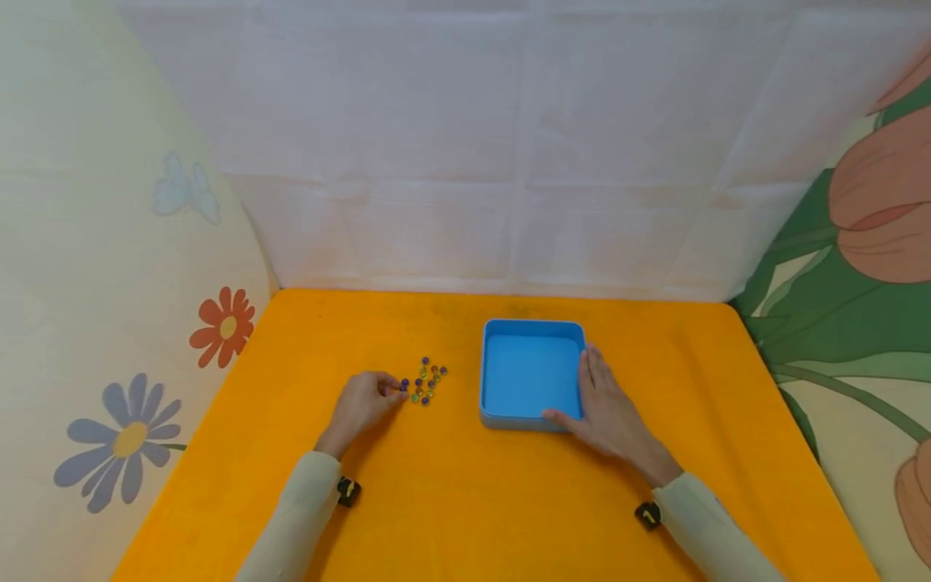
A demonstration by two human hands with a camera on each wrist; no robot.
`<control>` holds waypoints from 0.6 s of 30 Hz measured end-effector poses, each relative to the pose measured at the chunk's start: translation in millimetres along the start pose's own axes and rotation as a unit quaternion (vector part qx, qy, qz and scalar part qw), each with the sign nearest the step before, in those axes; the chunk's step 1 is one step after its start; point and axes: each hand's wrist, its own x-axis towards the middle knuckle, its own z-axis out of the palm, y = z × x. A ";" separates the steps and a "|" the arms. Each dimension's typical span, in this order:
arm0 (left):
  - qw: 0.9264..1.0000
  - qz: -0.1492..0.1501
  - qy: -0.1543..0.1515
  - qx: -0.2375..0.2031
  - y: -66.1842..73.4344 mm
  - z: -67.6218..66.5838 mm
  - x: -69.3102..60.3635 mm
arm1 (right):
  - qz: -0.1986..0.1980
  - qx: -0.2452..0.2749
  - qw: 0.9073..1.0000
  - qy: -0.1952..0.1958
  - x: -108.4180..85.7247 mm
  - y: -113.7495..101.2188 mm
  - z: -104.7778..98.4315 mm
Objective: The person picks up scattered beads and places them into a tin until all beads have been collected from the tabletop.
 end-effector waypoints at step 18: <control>1.000 0.001 -0.002 0.005 0.8 0.2 3.5 | -0.006 -0.033 0.999 -0.002 -0.3 -1.7 -4.0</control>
